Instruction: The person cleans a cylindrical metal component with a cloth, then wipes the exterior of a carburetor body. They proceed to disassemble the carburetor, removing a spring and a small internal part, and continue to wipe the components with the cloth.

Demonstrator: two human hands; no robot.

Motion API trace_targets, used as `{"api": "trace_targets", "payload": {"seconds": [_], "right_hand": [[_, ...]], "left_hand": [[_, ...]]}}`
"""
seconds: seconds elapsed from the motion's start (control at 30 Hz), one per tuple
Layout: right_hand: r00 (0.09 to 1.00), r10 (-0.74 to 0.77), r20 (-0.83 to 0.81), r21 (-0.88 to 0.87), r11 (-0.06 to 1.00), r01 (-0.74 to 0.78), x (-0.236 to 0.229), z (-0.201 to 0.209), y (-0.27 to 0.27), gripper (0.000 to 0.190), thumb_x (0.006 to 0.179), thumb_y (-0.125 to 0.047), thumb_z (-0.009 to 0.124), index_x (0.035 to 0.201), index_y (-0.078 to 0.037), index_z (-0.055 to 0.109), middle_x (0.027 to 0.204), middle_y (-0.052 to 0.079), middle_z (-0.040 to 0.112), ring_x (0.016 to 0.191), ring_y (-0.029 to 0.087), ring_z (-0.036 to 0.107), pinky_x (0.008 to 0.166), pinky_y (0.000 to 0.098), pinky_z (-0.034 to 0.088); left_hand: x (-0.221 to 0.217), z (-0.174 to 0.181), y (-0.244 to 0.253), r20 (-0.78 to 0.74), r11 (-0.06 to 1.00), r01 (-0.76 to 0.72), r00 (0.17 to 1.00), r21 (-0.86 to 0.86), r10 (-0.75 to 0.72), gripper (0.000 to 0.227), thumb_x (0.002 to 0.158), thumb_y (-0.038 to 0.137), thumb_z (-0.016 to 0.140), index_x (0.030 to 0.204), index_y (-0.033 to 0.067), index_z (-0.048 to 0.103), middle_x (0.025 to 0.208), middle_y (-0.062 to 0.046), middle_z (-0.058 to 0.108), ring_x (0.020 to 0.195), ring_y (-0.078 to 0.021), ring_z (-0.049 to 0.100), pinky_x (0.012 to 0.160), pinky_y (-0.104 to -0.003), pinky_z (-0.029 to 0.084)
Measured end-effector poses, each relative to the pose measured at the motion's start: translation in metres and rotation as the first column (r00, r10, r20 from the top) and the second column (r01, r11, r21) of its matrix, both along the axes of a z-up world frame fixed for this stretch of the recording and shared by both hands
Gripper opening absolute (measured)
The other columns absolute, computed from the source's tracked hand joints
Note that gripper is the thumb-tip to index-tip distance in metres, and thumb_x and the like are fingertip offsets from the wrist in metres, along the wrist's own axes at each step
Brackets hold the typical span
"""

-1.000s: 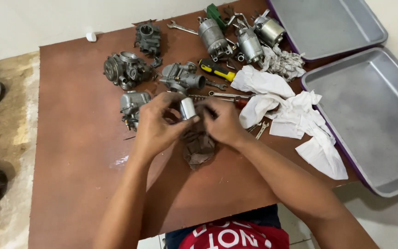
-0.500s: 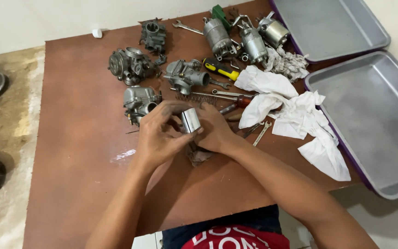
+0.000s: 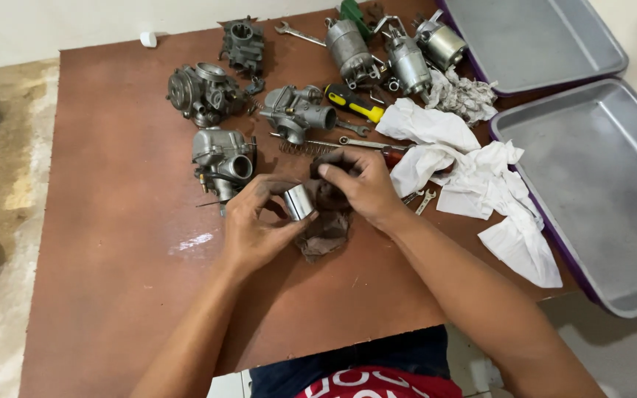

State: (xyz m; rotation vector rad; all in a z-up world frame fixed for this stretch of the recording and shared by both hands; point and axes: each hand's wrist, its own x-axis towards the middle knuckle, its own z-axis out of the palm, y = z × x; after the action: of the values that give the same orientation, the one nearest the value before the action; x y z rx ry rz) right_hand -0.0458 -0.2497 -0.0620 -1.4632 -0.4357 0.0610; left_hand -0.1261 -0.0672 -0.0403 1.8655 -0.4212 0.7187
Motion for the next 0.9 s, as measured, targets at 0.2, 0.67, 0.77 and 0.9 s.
{"api": "trace_targets", "payload": {"seconds": [0.2, 0.67, 0.77, 0.9], "right_hand": [[0.994, -0.007, -0.108, 0.090, 0.996, 0.017, 0.004, -0.007, -0.001, 0.005, 0.087, 0.000, 0.073, 0.092, 0.002, 0.073, 0.069, 0.007, 0.067, 0.060, 0.011, 0.065, 0.051, 0.0227, 0.054], [0.993, 0.059, 0.098, -0.057, 0.997, -0.053, 0.003, 0.008, -0.015, 0.009, 0.091, 0.002, 0.071, 0.098, 0.008, 0.071, 0.065, 0.016, 0.064, 0.049, 0.016, 0.062, 0.042, 0.0267, 0.050], [0.983, 0.182, 0.036, -0.280, 0.946, -0.165, -0.005, 0.014, -0.017, 0.010, 0.090, 0.000, 0.071, 0.099, 0.003, 0.075, 0.074, 0.017, 0.071, 0.063, 0.020, 0.066, 0.061, 0.0349, 0.054], [0.965, 0.249, 0.086, -0.435, 0.881, -0.188, -0.011, 0.012, -0.018, 0.014, 0.086, -0.004, 0.075, 0.100, -0.001, 0.077, 0.090, 0.019, 0.078, 0.086, 0.025, 0.074, 0.080, 0.0429, 0.057]], "left_hand": [[-0.001, -0.007, -0.005, -0.035, 0.999, -0.011, 0.999, 0.048, 0.013, 0.030, 0.066, 0.005, 0.091, 0.077, -0.0025, 0.064, 0.082, -0.018, 0.069, 0.076, -0.0366, 0.070, 0.059, -0.038, 0.057], [0.006, -0.044, 0.005, -0.289, 0.980, 0.021, 0.956, 0.196, 0.037, 0.039, 0.062, 0.008, 0.088, 0.093, -0.0035, 0.068, 0.087, -0.021, 0.070, 0.087, -0.0441, 0.070, 0.072, -0.050, 0.056], [0.005, -0.043, 0.005, -0.331, 0.968, 0.028, 0.942, 0.251, 0.059, 0.040, 0.060, 0.007, 0.087, 0.094, -0.0030, 0.068, 0.088, -0.020, 0.070, 0.089, -0.0445, 0.070, 0.073, -0.051, 0.056], [0.006, -0.027, 0.005, -0.394, 0.943, 0.077, 0.917, 0.324, 0.061, 0.039, 0.060, 0.009, 0.088, 0.091, -0.0026, 0.067, 0.086, -0.023, 0.068, 0.091, -0.0465, 0.068, 0.075, -0.055, 0.056]]}}
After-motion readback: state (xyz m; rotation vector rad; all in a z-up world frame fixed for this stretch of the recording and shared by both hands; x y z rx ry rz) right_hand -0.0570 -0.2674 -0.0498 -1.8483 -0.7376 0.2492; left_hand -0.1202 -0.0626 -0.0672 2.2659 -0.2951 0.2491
